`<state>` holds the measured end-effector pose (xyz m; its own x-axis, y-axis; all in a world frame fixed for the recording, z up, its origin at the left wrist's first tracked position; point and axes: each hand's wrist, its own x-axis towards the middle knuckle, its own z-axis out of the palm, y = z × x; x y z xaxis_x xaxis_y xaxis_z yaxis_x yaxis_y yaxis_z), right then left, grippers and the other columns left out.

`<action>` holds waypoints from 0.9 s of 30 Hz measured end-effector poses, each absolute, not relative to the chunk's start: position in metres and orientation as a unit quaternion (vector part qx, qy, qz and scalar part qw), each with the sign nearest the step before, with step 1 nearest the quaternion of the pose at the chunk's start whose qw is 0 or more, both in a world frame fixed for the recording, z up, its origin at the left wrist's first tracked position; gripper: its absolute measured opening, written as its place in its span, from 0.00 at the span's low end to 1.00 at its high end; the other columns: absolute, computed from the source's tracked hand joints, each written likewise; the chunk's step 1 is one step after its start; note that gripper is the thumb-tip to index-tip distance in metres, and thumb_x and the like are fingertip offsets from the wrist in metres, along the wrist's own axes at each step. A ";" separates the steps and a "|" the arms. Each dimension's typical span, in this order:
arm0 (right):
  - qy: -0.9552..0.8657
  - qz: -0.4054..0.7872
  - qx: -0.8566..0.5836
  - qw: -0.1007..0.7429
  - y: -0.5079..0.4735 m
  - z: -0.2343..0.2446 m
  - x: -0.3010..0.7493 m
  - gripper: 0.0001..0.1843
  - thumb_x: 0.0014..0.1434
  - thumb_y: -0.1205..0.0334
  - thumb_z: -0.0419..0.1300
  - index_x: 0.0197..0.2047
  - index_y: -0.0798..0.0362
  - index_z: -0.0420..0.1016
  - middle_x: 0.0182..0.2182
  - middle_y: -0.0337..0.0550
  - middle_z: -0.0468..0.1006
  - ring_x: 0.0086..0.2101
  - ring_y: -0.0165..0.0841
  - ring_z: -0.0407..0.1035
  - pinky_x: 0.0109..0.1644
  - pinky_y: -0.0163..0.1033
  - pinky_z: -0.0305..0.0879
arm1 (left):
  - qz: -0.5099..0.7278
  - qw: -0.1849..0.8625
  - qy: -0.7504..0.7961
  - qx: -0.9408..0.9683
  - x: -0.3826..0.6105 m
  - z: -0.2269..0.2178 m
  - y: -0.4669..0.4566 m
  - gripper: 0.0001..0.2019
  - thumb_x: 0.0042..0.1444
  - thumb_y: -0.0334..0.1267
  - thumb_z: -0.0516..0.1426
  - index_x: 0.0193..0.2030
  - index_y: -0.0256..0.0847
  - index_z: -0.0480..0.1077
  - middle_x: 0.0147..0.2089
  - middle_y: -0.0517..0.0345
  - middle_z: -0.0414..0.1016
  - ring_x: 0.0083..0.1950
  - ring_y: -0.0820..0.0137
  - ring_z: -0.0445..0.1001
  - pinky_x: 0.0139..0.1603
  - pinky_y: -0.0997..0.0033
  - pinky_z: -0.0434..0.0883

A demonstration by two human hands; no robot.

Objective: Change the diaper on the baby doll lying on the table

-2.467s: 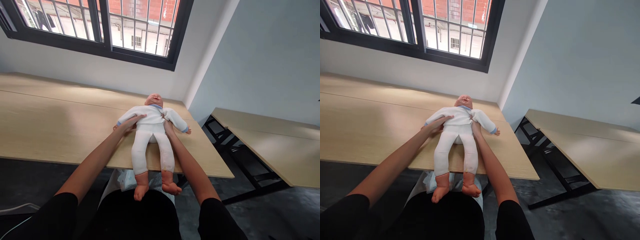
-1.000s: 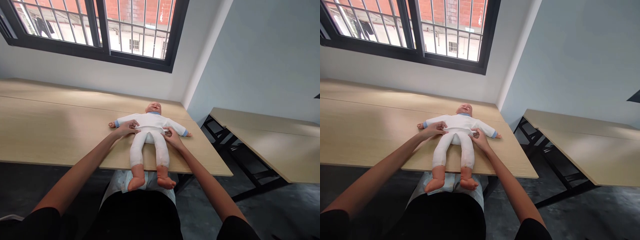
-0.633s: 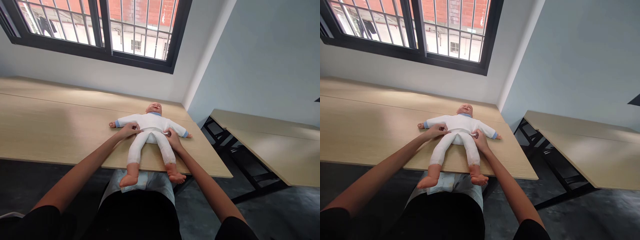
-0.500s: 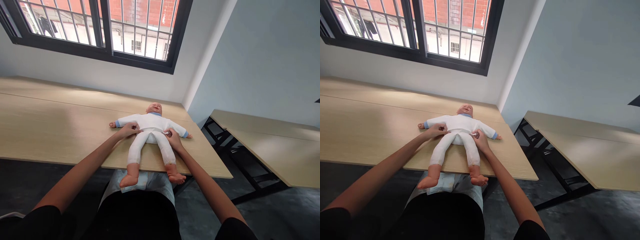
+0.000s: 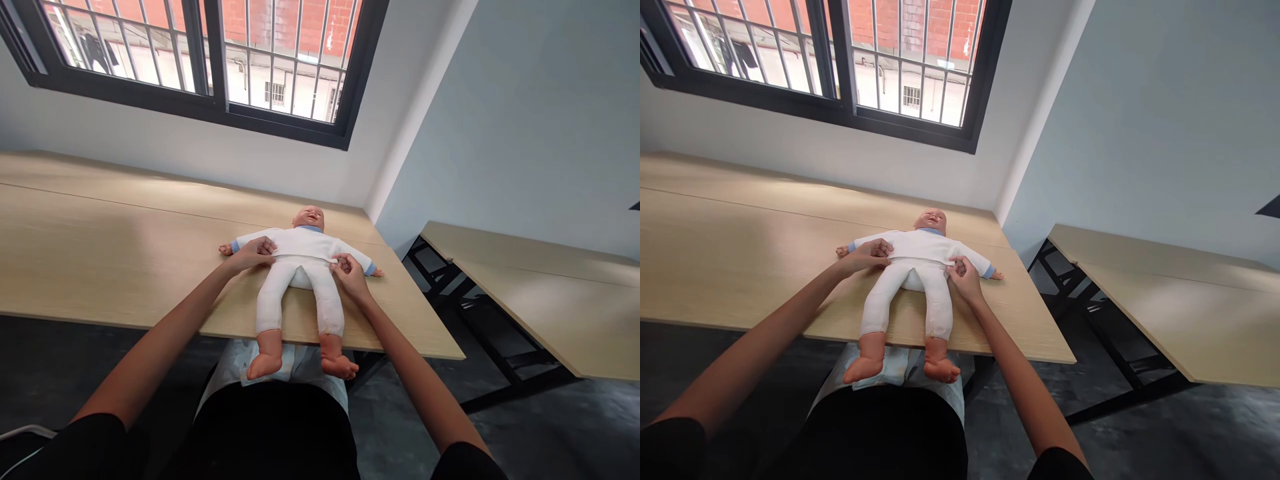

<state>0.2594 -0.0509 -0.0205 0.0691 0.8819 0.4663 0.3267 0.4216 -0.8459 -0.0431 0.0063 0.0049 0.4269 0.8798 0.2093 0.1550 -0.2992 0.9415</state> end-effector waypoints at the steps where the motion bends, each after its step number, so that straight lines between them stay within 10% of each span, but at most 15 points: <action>1: -0.635 0.241 -0.476 0.558 -0.050 -0.022 0.260 0.14 0.51 0.57 0.59 0.41 0.54 0.73 0.25 0.36 0.64 0.27 0.32 0.60 0.32 0.37 0.59 | 0.394 0.461 0.368 0.705 -0.043 0.004 0.007 0.17 0.40 0.37 0.66 0.37 0.39 0.69 0.33 0.61 0.70 0.34 0.73 0.69 0.35 0.72 0.69; 18: -0.618 0.194 -0.521 0.555 -0.048 -0.022 0.261 0.13 0.49 0.52 0.58 0.34 0.53 0.69 0.32 0.45 0.72 0.30 0.36 0.65 0.38 0.43 0.65 | 0.430 0.346 0.416 0.723 -0.045 -0.005 0.013 0.06 0.44 0.38 0.58 0.27 0.41 0.65 0.27 0.63 0.68 0.30 0.71 0.65 0.31 0.72 0.62; 27: -0.596 0.282 -0.516 0.547 -0.047 -0.026 0.260 0.20 0.45 0.52 0.63 0.41 0.51 0.69 0.38 0.44 0.73 0.38 0.37 0.69 0.43 0.42 0.69 | 0.383 0.427 0.369 0.731 -0.047 0.006 0.006 0.19 0.38 0.43 0.67 0.37 0.40 0.69 0.38 0.58 0.73 0.39 0.69 0.73 0.41 0.68 0.71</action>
<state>0.2597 -0.0471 -0.0258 0.1300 0.9234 0.3611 0.3063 0.3089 -0.9004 -0.0467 0.0060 0.0057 0.4342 0.8667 0.2455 0.2127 -0.3634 0.9070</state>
